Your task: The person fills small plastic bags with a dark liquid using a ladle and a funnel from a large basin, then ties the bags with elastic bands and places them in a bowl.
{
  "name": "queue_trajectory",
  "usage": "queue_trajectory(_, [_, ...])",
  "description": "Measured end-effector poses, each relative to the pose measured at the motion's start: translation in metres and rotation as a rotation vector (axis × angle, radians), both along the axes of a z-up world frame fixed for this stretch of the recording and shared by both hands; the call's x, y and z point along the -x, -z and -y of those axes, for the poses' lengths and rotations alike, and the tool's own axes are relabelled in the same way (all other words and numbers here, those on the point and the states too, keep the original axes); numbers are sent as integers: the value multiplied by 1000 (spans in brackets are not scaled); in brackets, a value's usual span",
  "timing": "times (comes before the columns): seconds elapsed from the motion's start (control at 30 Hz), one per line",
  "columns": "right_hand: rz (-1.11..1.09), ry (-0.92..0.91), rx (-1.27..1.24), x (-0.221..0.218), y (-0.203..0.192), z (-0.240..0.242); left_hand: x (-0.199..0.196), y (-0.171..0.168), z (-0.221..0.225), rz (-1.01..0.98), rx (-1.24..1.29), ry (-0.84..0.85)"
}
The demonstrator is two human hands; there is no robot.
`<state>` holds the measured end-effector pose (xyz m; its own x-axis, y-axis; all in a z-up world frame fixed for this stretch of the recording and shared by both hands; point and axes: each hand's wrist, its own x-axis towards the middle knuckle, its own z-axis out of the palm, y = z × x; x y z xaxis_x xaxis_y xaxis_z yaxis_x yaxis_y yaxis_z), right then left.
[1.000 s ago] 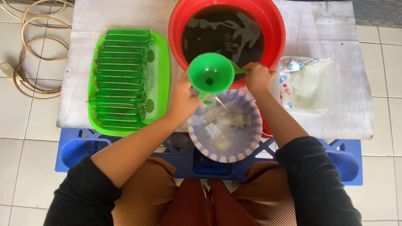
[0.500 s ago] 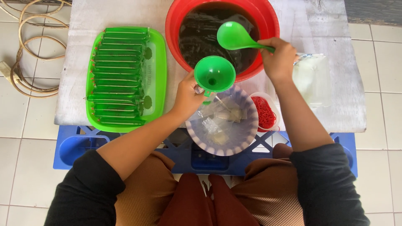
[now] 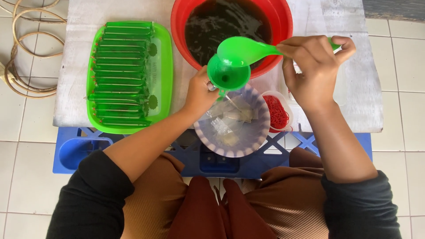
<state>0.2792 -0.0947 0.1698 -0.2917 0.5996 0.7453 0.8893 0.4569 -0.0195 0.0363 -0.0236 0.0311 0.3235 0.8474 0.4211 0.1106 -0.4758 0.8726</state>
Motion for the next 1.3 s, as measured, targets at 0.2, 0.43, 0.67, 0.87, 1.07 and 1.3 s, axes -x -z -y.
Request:
queue_trajectory(0.2, [-72, 59, -62, -7, 8, -12, 3, -2, -3, -63, -16, -34])
queue_trajectory(0.43, [-77, 292, 154, -59, 110, -73, 6, -5, 0, 37, 87, 10])
queue_trajectory(0.67, [400, 502, 70, -80, 229, -119, 9, -26, -2, 78, 53, -84])
queue_trajectory(0.87, [335, 504, 257, -57, 271, -135, 13, -44, -2, 154, 33, -104])
queue_trajectory(1.07, [-110, 581, 768, -59, 268, -146, 13, -37, -6, 199, 42, -72])
queue_trajectory(1.3, [-417, 493, 711, -60, 196, -136, 10, -44, 0, 188, 24, -69])
